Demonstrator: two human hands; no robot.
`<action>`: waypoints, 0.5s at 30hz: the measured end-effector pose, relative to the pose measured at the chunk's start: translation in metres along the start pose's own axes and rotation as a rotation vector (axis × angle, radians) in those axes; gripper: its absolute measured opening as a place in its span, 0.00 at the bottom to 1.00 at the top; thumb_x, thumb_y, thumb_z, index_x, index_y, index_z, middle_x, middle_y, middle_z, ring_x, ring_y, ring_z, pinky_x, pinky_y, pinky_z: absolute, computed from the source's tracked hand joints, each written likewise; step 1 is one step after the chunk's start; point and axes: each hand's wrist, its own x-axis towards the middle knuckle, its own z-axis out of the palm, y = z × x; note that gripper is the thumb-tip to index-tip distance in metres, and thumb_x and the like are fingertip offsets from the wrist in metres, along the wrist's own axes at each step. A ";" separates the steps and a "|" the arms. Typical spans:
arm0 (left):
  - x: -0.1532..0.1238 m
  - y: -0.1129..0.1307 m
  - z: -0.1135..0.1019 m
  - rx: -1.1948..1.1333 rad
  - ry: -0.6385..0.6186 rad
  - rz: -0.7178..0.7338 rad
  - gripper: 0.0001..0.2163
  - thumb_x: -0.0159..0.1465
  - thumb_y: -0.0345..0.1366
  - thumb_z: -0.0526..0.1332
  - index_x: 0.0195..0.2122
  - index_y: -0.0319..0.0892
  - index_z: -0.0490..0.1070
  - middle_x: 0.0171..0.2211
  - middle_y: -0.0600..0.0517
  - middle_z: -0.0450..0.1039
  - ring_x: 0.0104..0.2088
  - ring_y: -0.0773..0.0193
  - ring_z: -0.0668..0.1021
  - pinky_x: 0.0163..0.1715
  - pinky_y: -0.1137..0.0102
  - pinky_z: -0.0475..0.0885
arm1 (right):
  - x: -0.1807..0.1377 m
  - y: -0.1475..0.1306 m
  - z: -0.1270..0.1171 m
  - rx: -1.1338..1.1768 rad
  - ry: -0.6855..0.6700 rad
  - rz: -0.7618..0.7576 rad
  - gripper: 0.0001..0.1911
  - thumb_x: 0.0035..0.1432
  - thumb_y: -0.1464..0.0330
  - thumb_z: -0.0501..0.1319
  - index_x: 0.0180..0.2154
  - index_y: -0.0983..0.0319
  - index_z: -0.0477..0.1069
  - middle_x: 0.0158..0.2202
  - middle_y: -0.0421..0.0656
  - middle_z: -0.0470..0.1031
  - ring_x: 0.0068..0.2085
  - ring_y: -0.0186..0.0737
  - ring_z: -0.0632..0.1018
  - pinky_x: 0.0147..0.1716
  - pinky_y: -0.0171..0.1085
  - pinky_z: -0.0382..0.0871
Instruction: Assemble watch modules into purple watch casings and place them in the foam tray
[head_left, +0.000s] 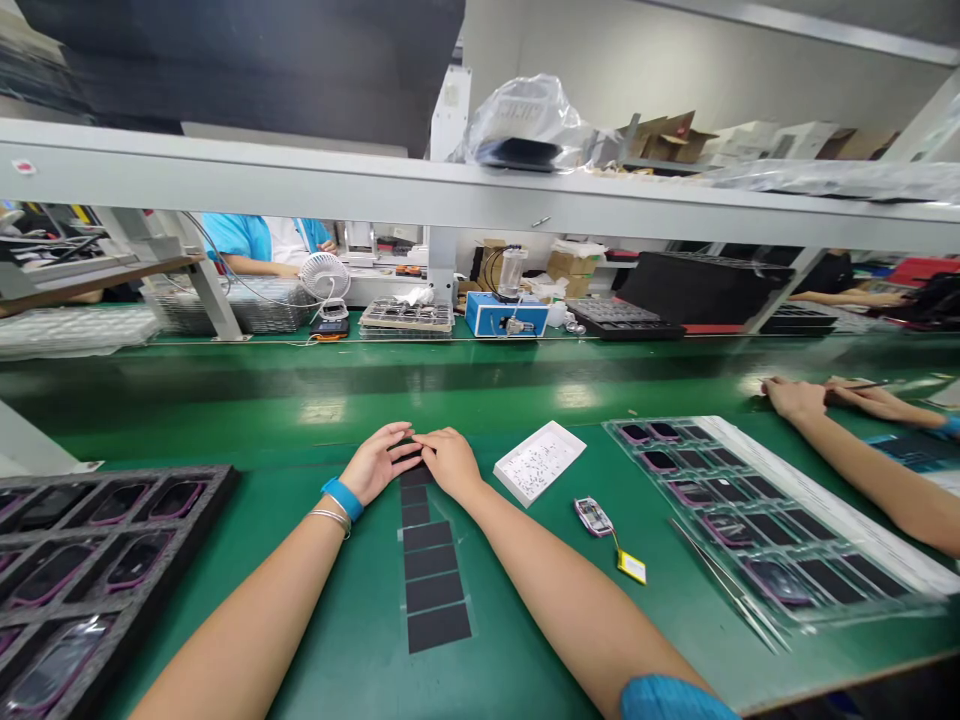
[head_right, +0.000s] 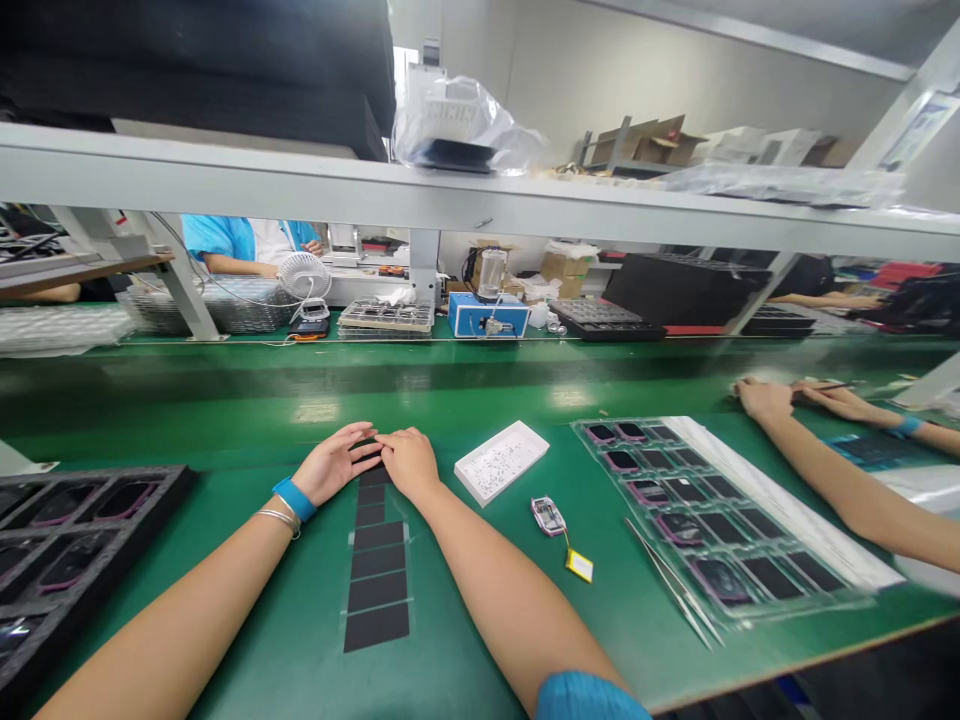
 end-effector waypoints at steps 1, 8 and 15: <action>0.000 0.000 0.000 -0.002 0.001 -0.001 0.08 0.55 0.28 0.61 0.37 0.42 0.73 0.37 0.50 0.74 0.38 0.59 0.78 0.45 0.60 0.72 | 0.000 0.000 0.000 -0.001 0.001 0.005 0.18 0.58 0.76 0.53 0.45 0.58 0.76 0.42 0.40 0.78 0.42 0.38 0.74 0.46 0.35 0.64; -0.001 0.001 0.001 -0.007 0.002 -0.007 0.08 0.55 0.28 0.61 0.37 0.42 0.73 0.38 0.50 0.73 0.41 0.57 0.78 0.46 0.58 0.72 | 0.000 0.000 0.000 -0.005 0.006 0.030 0.18 0.58 0.76 0.54 0.47 0.58 0.75 0.43 0.41 0.78 0.43 0.38 0.74 0.47 0.35 0.64; 0.000 0.000 0.000 0.000 -0.003 -0.012 0.08 0.55 0.28 0.61 0.37 0.42 0.73 0.39 0.49 0.73 0.41 0.58 0.78 0.48 0.58 0.71 | 0.001 0.001 -0.001 0.006 -0.007 0.031 0.17 0.58 0.75 0.54 0.45 0.57 0.76 0.43 0.40 0.78 0.43 0.38 0.74 0.46 0.36 0.65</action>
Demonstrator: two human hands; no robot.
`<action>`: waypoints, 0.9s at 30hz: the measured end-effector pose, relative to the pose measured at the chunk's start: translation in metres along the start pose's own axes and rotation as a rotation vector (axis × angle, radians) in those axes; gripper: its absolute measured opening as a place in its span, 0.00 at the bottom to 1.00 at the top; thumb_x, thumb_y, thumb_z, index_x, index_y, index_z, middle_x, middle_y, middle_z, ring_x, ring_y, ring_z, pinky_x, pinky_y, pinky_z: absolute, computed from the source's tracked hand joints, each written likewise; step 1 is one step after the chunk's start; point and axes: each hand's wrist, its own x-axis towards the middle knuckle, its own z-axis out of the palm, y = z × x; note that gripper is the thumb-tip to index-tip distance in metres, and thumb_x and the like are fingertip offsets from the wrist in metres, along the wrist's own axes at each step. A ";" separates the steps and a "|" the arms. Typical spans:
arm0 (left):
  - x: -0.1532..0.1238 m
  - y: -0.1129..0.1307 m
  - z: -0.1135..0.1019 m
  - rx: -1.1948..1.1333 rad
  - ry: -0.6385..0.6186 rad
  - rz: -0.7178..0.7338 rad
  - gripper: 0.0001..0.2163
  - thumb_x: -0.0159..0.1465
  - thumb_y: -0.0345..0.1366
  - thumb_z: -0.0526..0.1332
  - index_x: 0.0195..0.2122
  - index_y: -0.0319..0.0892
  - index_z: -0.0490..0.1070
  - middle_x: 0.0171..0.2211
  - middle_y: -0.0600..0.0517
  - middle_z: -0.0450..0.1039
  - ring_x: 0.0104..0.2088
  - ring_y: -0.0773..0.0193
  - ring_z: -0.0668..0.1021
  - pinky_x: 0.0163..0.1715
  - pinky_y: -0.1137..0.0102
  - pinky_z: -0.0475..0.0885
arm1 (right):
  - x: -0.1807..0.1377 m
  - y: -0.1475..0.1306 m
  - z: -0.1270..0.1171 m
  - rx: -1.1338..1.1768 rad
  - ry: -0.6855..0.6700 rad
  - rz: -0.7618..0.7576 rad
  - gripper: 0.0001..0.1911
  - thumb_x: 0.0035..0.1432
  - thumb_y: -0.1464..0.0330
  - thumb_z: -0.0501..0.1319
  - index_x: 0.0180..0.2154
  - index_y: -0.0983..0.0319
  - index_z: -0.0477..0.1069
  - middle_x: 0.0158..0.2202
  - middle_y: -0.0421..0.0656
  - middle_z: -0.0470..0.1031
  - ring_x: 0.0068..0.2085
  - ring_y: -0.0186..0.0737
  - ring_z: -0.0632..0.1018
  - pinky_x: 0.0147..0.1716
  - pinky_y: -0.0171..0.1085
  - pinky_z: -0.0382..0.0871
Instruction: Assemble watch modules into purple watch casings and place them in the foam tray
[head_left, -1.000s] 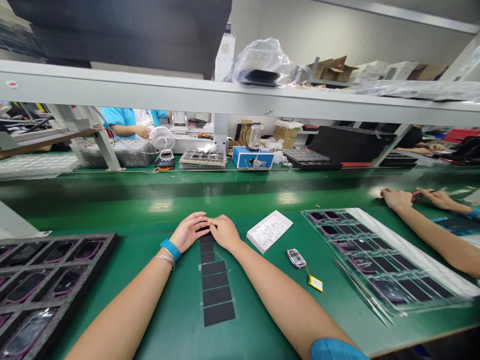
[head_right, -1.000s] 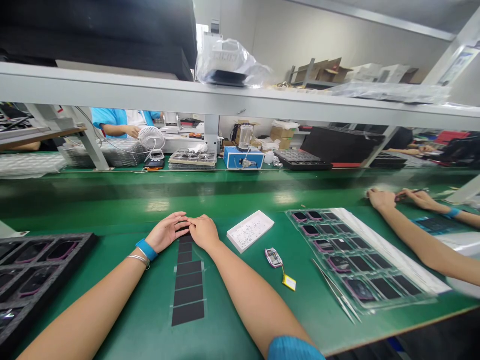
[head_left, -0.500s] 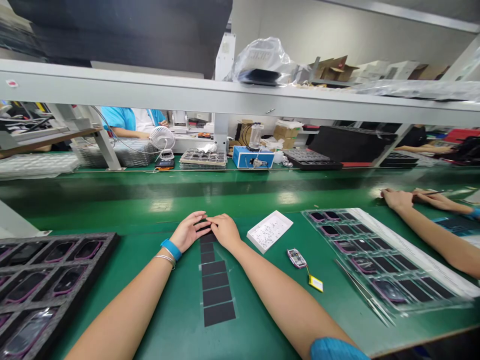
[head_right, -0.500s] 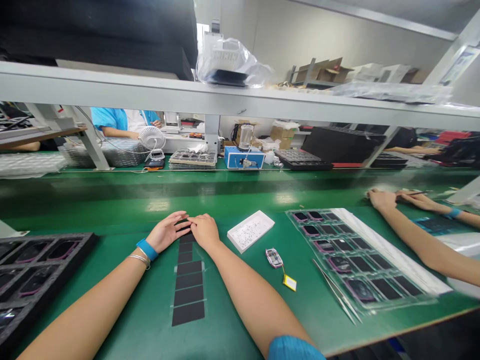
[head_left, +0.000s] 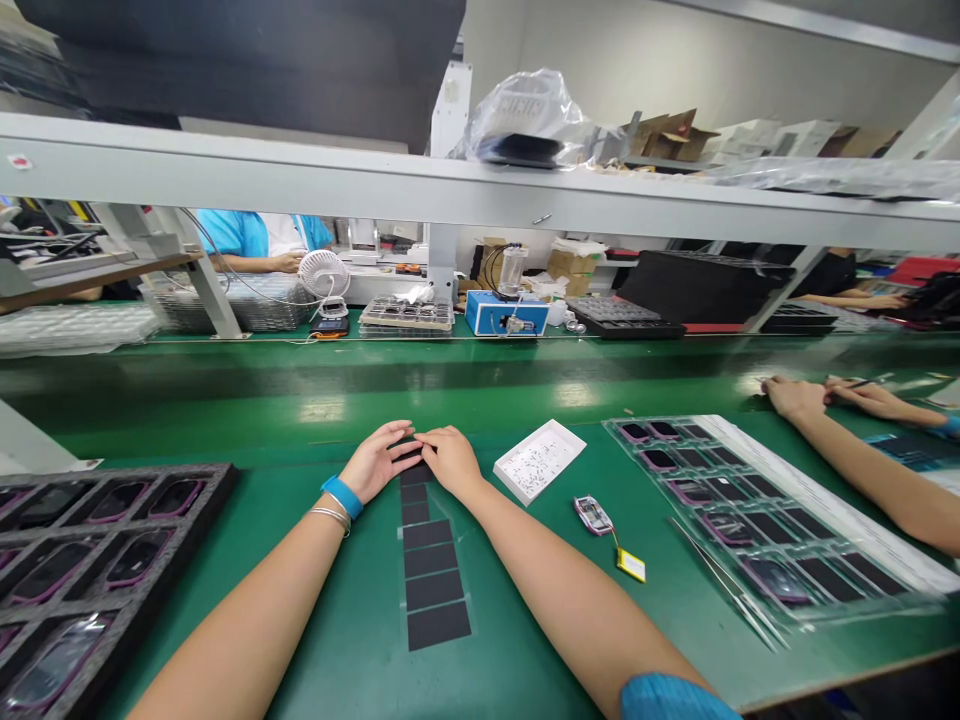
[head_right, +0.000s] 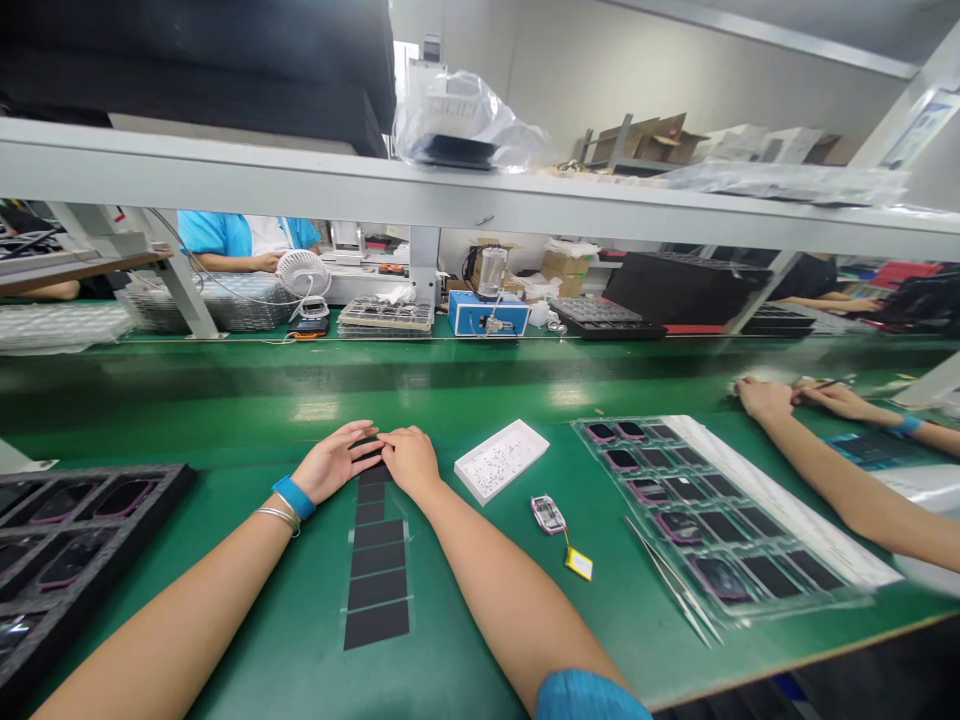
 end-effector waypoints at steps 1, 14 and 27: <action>0.000 0.000 0.000 0.001 -0.002 -0.001 0.08 0.55 0.28 0.61 0.37 0.42 0.73 0.39 0.49 0.73 0.41 0.58 0.78 0.48 0.58 0.70 | 0.000 0.000 0.000 0.002 -0.002 0.000 0.17 0.58 0.75 0.54 0.44 0.57 0.76 0.43 0.40 0.78 0.43 0.38 0.74 0.47 0.36 0.65; -0.001 0.001 0.001 -0.012 0.013 0.003 0.08 0.55 0.29 0.61 0.38 0.42 0.72 0.40 0.49 0.73 0.44 0.55 0.77 0.47 0.58 0.71 | 0.000 0.000 0.003 0.077 0.046 0.021 0.18 0.55 0.77 0.56 0.46 0.60 0.73 0.41 0.40 0.78 0.43 0.37 0.74 0.45 0.34 0.66; 0.000 0.000 0.000 0.014 0.022 0.011 0.09 0.55 0.29 0.62 0.38 0.43 0.72 0.40 0.48 0.72 0.43 0.57 0.77 0.49 0.56 0.70 | 0.002 0.003 0.002 0.036 0.066 0.006 0.10 0.57 0.74 0.59 0.38 0.59 0.76 0.39 0.41 0.79 0.42 0.38 0.74 0.45 0.36 0.65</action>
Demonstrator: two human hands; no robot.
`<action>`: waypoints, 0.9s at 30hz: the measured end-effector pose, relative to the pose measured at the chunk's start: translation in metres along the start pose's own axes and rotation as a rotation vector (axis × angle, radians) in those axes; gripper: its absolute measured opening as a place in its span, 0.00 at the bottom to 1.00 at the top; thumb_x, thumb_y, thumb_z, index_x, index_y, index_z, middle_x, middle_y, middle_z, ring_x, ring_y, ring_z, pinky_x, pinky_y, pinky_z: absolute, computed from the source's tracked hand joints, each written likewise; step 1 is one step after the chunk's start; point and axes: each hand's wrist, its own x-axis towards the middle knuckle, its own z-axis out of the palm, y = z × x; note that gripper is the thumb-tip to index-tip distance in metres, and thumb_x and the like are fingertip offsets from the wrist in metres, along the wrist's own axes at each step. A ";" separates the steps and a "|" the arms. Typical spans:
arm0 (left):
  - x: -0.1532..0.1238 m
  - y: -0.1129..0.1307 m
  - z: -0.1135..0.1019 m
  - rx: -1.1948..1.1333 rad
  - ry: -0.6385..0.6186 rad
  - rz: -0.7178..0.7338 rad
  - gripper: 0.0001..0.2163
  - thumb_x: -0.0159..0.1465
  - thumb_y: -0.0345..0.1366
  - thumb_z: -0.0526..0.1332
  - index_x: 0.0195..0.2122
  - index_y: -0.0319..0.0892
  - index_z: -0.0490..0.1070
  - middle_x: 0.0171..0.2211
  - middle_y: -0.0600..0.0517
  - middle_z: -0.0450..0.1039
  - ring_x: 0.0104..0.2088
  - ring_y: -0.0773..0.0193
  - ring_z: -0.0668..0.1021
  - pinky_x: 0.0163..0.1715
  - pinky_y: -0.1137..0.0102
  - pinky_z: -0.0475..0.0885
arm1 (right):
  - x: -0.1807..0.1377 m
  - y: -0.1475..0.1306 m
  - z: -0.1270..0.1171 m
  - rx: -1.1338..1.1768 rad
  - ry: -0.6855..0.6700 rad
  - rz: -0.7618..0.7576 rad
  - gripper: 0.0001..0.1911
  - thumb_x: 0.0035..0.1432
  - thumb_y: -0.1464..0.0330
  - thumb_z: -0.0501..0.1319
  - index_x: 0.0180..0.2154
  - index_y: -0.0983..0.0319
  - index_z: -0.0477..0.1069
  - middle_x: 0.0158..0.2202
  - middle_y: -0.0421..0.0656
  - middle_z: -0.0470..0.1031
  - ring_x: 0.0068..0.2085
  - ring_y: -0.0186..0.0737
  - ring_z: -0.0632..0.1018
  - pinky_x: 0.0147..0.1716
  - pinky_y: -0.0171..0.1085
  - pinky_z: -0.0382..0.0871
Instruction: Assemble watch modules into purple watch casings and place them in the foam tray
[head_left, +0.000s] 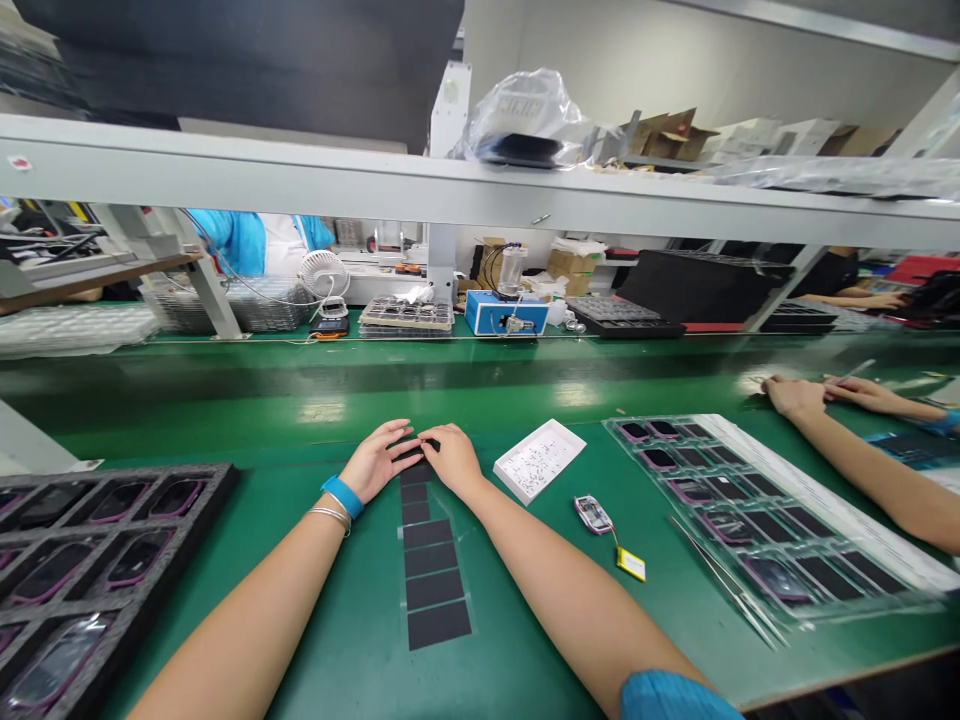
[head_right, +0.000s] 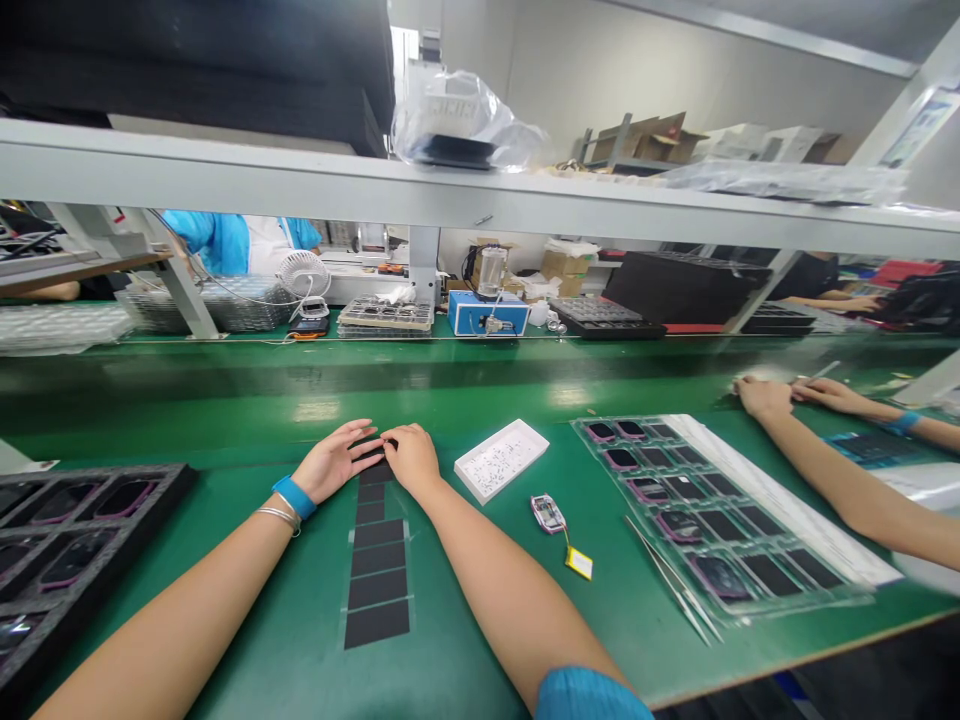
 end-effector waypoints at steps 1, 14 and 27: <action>0.000 0.000 0.001 0.007 -0.002 0.003 0.09 0.55 0.29 0.62 0.38 0.43 0.72 0.40 0.48 0.72 0.43 0.57 0.77 0.49 0.56 0.70 | 0.000 0.000 0.000 -0.016 -0.006 -0.003 0.10 0.57 0.74 0.59 0.38 0.59 0.76 0.39 0.41 0.79 0.42 0.39 0.73 0.45 0.37 0.65; -0.001 -0.002 0.003 0.074 -0.030 0.020 0.09 0.55 0.31 0.63 0.38 0.42 0.72 0.44 0.47 0.71 0.45 0.54 0.76 0.49 0.56 0.69 | -0.002 -0.002 -0.006 -0.239 -0.041 -0.062 0.09 0.61 0.72 0.56 0.35 0.61 0.75 0.37 0.44 0.77 0.42 0.42 0.70 0.48 0.41 0.57; -0.002 -0.002 0.004 0.088 -0.024 0.017 0.09 0.55 0.31 0.64 0.37 0.42 0.72 0.44 0.47 0.71 0.45 0.52 0.77 0.49 0.56 0.70 | 0.000 -0.002 -0.006 -0.320 -0.072 -0.131 0.11 0.61 0.75 0.54 0.32 0.62 0.74 0.34 0.44 0.77 0.41 0.41 0.69 0.49 0.41 0.55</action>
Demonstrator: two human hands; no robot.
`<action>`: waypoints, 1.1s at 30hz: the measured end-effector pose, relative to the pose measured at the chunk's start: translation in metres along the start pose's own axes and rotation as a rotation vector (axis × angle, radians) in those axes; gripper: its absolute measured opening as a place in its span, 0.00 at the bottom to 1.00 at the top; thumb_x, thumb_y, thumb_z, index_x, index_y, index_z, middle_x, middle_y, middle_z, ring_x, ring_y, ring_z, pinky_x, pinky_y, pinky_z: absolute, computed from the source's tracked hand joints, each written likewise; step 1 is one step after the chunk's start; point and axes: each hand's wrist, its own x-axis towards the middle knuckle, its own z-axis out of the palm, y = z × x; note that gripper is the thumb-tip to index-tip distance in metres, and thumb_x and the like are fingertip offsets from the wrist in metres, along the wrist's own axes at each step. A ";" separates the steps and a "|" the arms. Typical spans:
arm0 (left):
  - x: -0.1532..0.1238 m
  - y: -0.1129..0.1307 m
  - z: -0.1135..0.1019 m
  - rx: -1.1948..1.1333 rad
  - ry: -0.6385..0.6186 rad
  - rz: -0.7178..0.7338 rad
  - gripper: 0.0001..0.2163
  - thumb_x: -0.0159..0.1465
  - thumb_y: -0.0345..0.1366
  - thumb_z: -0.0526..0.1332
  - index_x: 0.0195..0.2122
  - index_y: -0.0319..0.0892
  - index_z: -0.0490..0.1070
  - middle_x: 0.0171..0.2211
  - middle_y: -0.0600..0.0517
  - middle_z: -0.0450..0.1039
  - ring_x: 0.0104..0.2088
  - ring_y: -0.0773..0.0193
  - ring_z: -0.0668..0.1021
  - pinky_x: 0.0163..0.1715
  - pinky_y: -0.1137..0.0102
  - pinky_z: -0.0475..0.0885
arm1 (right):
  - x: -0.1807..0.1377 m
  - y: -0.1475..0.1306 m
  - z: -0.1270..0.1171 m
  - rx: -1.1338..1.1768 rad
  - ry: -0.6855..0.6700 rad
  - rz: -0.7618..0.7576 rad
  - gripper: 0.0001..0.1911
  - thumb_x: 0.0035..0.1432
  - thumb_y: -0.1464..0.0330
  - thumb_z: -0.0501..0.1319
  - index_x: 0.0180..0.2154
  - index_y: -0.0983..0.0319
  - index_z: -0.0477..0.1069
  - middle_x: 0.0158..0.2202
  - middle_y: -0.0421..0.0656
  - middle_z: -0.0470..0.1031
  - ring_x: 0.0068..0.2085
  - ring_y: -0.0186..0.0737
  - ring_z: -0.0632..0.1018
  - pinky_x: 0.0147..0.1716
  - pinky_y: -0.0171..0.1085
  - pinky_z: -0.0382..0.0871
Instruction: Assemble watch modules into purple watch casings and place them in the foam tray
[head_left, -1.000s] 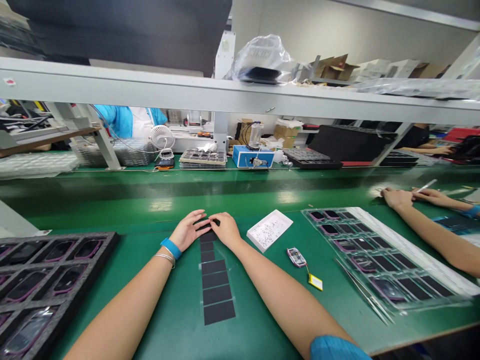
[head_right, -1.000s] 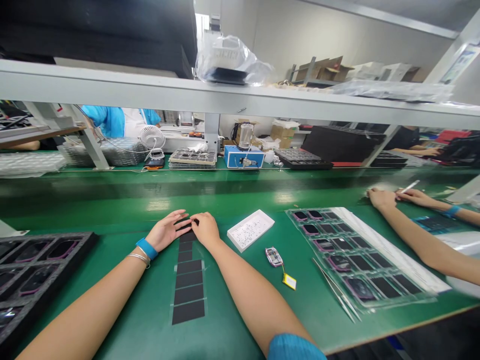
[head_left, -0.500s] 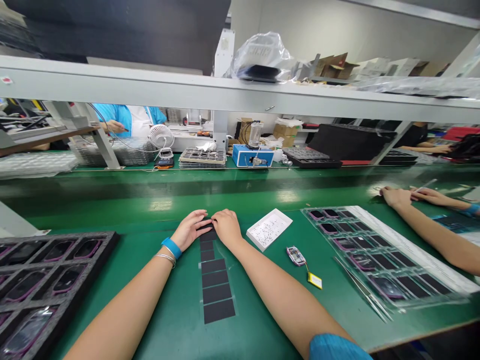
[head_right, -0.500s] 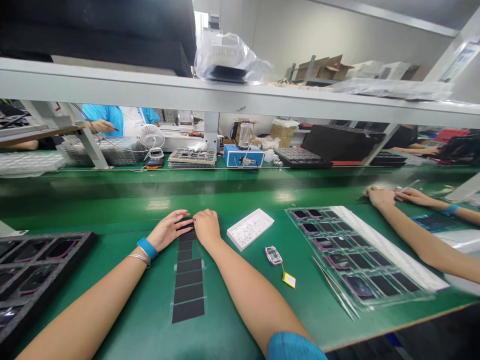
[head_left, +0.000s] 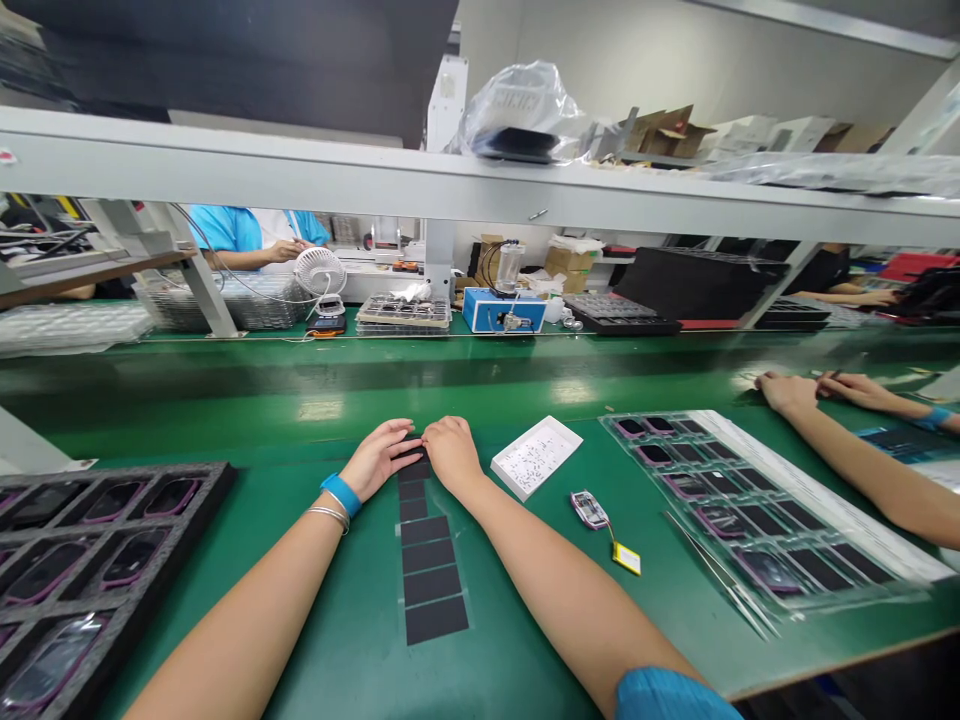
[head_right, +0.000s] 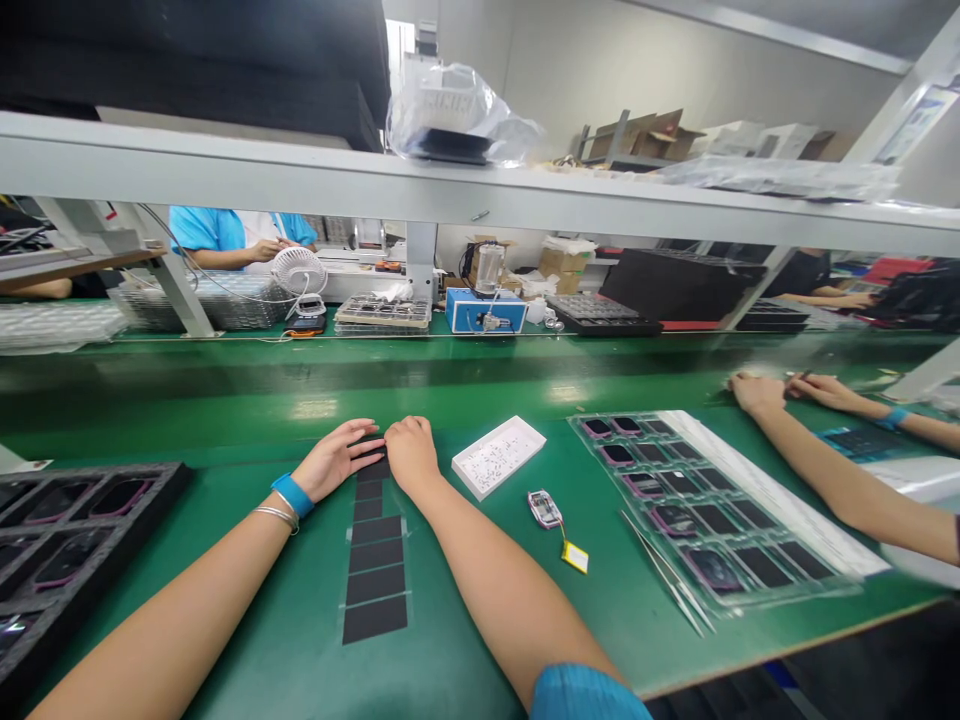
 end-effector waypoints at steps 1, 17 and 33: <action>0.000 0.000 0.000 0.001 0.000 0.000 0.09 0.55 0.31 0.64 0.37 0.42 0.72 0.44 0.47 0.71 0.45 0.52 0.76 0.49 0.56 0.70 | 0.000 0.000 0.000 -0.002 0.000 -0.001 0.10 0.61 0.75 0.54 0.32 0.62 0.74 0.34 0.44 0.77 0.41 0.41 0.69 0.49 0.41 0.55; 0.001 -0.001 -0.001 0.016 -0.005 0.000 0.10 0.54 0.33 0.64 0.38 0.42 0.72 0.45 0.47 0.70 0.46 0.52 0.76 0.49 0.57 0.70 | 0.000 0.002 0.001 -0.001 0.014 0.026 0.09 0.60 0.74 0.56 0.31 0.62 0.73 0.35 0.43 0.76 0.41 0.41 0.68 0.47 0.40 0.55; 0.003 -0.002 -0.003 0.011 -0.022 0.001 0.10 0.55 0.33 0.64 0.39 0.42 0.72 0.44 0.48 0.69 0.47 0.52 0.75 0.49 0.57 0.70 | -0.001 0.001 0.004 0.120 0.043 0.134 0.10 0.58 0.75 0.55 0.36 0.60 0.75 0.38 0.42 0.77 0.43 0.41 0.70 0.46 0.40 0.58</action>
